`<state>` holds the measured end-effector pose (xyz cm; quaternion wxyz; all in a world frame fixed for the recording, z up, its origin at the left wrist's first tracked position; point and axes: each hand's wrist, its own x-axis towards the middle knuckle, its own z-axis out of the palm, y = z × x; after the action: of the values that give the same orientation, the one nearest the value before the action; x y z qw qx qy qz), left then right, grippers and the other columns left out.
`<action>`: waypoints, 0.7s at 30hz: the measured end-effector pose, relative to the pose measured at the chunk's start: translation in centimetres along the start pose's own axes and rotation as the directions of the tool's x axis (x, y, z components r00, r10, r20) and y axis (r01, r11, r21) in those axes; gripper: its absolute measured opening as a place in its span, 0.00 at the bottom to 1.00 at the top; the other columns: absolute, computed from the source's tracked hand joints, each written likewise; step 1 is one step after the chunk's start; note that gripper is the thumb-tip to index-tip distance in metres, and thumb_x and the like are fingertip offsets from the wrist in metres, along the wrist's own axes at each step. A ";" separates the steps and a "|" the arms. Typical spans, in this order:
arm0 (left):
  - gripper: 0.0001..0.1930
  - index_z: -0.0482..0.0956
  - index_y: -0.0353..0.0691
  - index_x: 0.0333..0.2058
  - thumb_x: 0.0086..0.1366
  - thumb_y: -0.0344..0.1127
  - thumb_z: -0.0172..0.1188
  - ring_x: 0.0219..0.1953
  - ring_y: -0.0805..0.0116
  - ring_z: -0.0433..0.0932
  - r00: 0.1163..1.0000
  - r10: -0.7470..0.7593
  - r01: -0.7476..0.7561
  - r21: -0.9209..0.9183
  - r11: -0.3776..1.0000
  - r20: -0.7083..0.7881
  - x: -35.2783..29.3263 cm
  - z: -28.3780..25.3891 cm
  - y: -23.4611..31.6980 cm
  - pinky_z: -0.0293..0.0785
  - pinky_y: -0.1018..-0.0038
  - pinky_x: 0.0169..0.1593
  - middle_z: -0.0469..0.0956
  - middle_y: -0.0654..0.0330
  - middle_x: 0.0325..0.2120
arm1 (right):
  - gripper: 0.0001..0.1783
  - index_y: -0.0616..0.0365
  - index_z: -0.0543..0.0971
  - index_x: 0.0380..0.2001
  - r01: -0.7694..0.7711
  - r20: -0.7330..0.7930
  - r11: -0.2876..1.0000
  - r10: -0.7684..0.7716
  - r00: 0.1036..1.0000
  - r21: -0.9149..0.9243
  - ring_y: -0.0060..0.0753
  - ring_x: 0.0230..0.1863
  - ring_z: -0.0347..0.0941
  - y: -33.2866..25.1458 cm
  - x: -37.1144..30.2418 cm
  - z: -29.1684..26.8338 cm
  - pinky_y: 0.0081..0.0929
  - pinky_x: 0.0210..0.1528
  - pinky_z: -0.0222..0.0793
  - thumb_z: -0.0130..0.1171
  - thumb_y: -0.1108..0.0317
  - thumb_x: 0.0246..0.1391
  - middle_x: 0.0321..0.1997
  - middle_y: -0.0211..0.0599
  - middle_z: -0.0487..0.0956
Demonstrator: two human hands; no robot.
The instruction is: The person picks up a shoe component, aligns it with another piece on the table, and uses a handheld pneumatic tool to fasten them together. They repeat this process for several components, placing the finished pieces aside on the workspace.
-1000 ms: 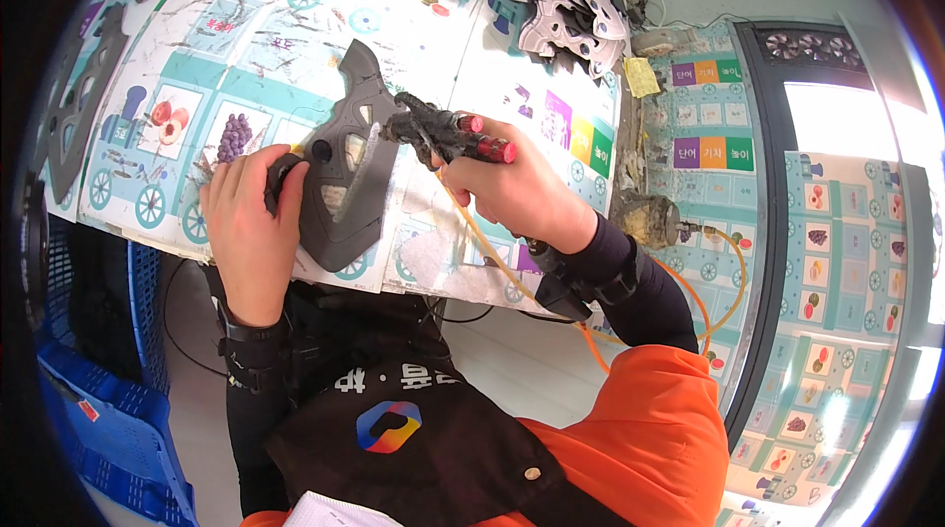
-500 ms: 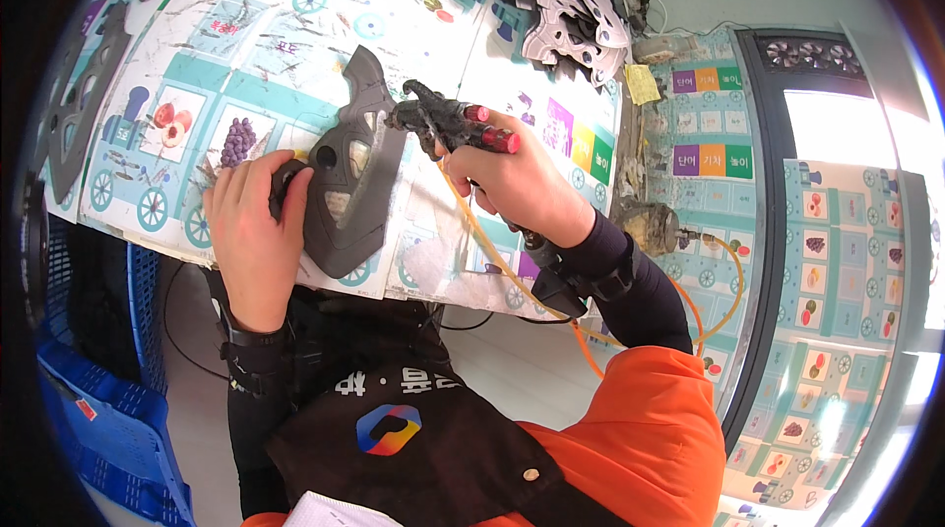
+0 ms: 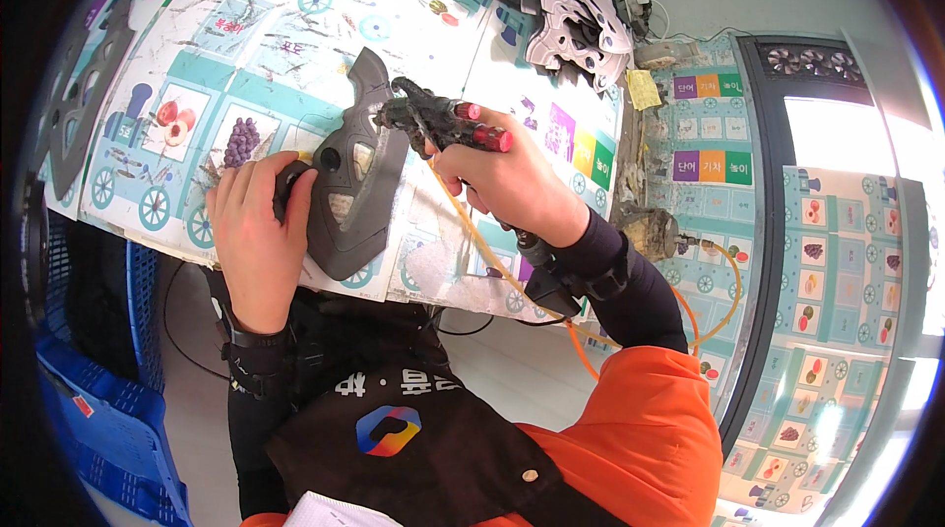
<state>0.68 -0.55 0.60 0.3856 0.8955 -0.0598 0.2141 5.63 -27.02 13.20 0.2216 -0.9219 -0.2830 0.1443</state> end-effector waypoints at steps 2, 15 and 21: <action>0.12 0.82 0.41 0.47 0.68 0.34 0.72 0.40 0.55 0.77 1.000 0.015 -0.015 0.003 1.000 -0.011 -0.1 0.0 -0.1 0.68 0.59 0.48 0.82 0.59 0.35 | 0.16 0.52 0.76 0.27 0.024 0.004 1.000 -0.024 1.000 0.017 0.44 0.43 0.81 -0.1 0.2 0.2 0.32 0.44 0.78 0.67 0.84 0.34 0.42 0.38 0.82; 0.12 0.82 0.42 0.46 0.67 0.33 0.72 0.40 0.55 0.77 1.000 0.018 -0.018 -0.009 1.000 -0.022 -0.1 0.1 -0.1 0.67 0.59 0.47 0.81 0.59 0.34 | 0.13 0.55 0.80 0.29 0.010 0.050 1.000 -0.011 0.999 0.017 0.36 0.37 0.77 -1.2 -1.1 -0.1 0.28 0.40 0.73 0.66 0.85 0.40 0.42 0.36 0.79; 0.12 0.81 0.42 0.46 0.67 0.33 0.73 0.40 0.55 0.77 0.999 0.024 -0.024 -0.006 1.000 -0.029 -0.2 0.1 -0.2 0.67 0.59 0.47 0.81 0.59 0.34 | 0.10 0.57 0.80 0.31 -0.387 0.189 0.865 0.341 0.921 0.320 0.25 0.36 0.74 -3.6 -1.3 -0.8 0.25 0.37 0.70 0.61 0.86 0.49 0.41 0.31 0.78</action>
<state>0.58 -0.45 0.32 0.3867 0.8902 -0.0658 0.2316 3.28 -25.38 15.78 0.3331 -0.8931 -0.0867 0.2897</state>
